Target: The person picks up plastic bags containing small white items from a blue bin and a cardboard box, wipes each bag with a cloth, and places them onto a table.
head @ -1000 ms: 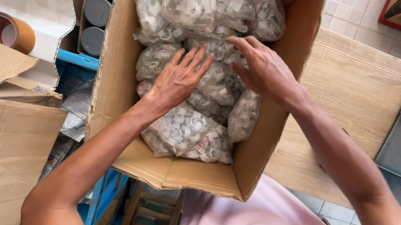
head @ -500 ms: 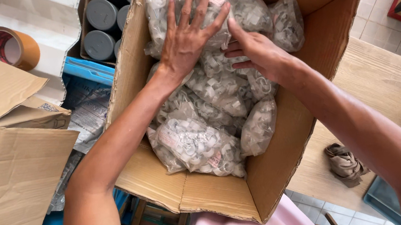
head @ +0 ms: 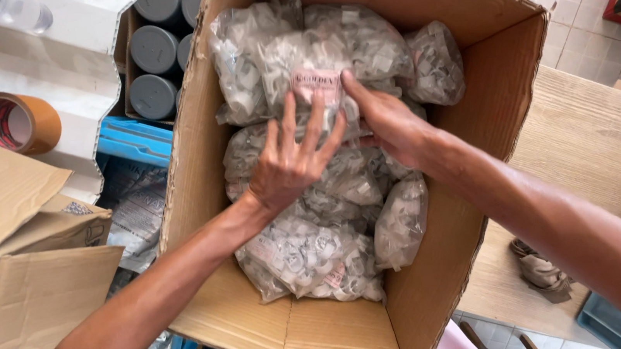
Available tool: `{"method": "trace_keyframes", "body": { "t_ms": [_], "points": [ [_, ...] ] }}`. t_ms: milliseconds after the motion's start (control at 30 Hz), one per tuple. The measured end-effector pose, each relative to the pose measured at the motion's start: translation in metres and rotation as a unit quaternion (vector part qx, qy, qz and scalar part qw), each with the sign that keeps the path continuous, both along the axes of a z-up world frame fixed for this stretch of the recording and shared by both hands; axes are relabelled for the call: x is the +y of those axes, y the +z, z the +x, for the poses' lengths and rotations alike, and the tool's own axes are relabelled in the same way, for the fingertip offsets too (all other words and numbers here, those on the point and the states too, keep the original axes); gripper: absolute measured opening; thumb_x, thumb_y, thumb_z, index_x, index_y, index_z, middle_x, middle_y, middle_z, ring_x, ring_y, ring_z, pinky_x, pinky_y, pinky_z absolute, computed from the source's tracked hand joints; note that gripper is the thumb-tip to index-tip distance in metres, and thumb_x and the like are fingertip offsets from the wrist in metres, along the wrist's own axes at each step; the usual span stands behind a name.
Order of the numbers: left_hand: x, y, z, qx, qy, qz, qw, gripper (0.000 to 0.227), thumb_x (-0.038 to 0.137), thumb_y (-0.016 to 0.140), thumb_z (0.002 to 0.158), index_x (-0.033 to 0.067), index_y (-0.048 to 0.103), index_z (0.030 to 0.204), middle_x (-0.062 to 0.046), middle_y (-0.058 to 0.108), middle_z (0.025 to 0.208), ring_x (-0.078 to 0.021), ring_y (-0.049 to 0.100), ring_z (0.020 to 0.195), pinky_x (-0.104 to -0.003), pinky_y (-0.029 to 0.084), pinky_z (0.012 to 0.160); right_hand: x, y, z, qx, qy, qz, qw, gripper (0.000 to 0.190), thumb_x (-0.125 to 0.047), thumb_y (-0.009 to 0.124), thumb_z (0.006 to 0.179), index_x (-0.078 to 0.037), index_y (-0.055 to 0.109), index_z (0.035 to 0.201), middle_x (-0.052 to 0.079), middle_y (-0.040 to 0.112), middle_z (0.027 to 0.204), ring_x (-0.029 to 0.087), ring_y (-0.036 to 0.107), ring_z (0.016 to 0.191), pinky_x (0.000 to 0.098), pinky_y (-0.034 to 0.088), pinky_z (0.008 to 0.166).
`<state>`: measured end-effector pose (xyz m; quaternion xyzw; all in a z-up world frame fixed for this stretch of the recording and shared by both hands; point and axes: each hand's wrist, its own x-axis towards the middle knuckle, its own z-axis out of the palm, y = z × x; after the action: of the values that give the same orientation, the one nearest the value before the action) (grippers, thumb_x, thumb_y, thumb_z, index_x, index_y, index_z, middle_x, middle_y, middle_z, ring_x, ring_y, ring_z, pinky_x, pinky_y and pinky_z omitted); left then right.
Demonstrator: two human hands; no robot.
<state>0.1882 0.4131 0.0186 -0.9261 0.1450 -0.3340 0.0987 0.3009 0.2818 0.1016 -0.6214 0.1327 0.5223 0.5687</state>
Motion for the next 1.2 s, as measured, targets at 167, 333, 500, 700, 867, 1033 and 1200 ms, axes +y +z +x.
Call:
{"method": "trace_keyframes", "body": {
  "t_ms": [167, 333, 500, 700, 867, 1033, 1200],
  "points": [
    [-0.011, 0.02, -0.003, 0.009, -0.005, -0.022, 1.0, 0.027, 0.011, 0.047, 0.1, 0.0114, 0.066, 0.119, -0.025, 0.064, 0.121, -0.048, 0.066, 0.098, -0.043, 0.053, 0.063, 0.007, 0.016, -0.001, -0.019, 0.022, -0.016, 0.999, 0.092, -0.062, 0.058, 0.084, -0.001, 0.037, 0.149, 0.022, 0.025, 0.159, 0.048, 0.028, 0.141, 0.0628, 0.033, 0.106],
    [-0.02, 0.031, -0.006, 0.008, -0.016, -0.025, 1.0, 0.025, 0.005, 0.046, 0.099, 0.0096, 0.066, 0.113, -0.025, 0.065, 0.116, -0.0462, 0.067, 0.094, -0.042, 0.052, 0.062, 0.001, 0.004, -0.005, -0.066, 0.03, 0.003, 0.997, 0.077, -0.057, 0.059, 0.086, -0.002, 0.052, 0.138, 0.027, 0.04, 0.151, 0.049, 0.029, 0.142, 0.0666, 0.024, 0.109],
    [-0.023, 0.035, -0.011, 0.0, -0.018, -0.033, 0.999, 0.024, 0.005, 0.046, 0.099, 0.01, 0.066, 0.111, -0.023, 0.067, 0.109, -0.0418, 0.067, 0.089, -0.041, 0.05, 0.06, -0.008, -0.045, 0.002, -0.076, 0.022, 0.017, 0.997, 0.041, -0.038, 0.078, 0.082, -0.002, 0.071, 0.101, 0.017, 0.073, 0.093, 0.025, 0.069, 0.091, 0.0429, 0.058, 0.078],
    [-0.023, 0.024, -0.012, -0.018, 0.017, -0.004, 1.0, 0.016, 0.007, 0.052, 0.097, 0.0093, 0.052, 0.113, -0.025, 0.062, 0.119, -0.0348, 0.062, 0.105, -0.061, 0.049, 0.093, -0.011, -0.027, -0.004, -0.038, 0.024, -0.019, 0.999, 0.035, -0.03, 0.081, 0.08, -0.002, 0.072, 0.1, 0.011, 0.071, 0.082, 0.017, 0.07, 0.073, 0.0348, 0.057, 0.064],
    [-0.04, 0.037, -0.027, -0.059, -0.004, 0.02, 0.998, 0.008, 0.006, 0.05, 0.097, 0.0071, 0.05, 0.105, -0.026, 0.063, 0.121, -0.037, 0.062, 0.104, -0.063, 0.052, 0.091, -0.028, 0.003, -0.025, -0.037, 0.054, -0.027, 0.997, 0.037, -0.033, 0.084, 0.076, -0.007, 0.073, 0.1, 0.009, 0.072, 0.08, 0.015, 0.067, 0.069, 0.0327, 0.054, 0.057],
    [-0.065, 0.048, -0.045, -0.143, -0.025, 0.055, 0.988, 0.009, 0.014, 0.055, 0.095, 0.0181, 0.052, 0.103, -0.013, 0.068, 0.119, -0.0266, 0.058, 0.115, -0.053, 0.048, 0.099, -0.069, 0.032, -0.045, -0.049, 0.052, 0.056, 0.996, 0.04, -0.023, 0.081, 0.076, -0.01, 0.067, 0.111, 0.011, 0.071, 0.093, 0.021, 0.07, 0.083, 0.0405, 0.058, 0.067],
    [-0.114, 0.095, -0.053, -0.132, -0.125, -0.073, 0.981, 0.018, 0.008, 0.056, 0.094, 0.0169, 0.048, 0.108, -0.019, 0.064, 0.124, -0.0354, 0.065, 0.11, -0.059, 0.056, 0.089, -0.134, 0.042, -0.062, -0.005, -0.056, 0.137, 0.989, 0.041, -0.004, 0.069, 0.081, -0.002, 0.061, 0.122, 0.017, 0.071, 0.099, 0.028, 0.073, 0.084, 0.0461, 0.061, 0.069]
  ]
}}
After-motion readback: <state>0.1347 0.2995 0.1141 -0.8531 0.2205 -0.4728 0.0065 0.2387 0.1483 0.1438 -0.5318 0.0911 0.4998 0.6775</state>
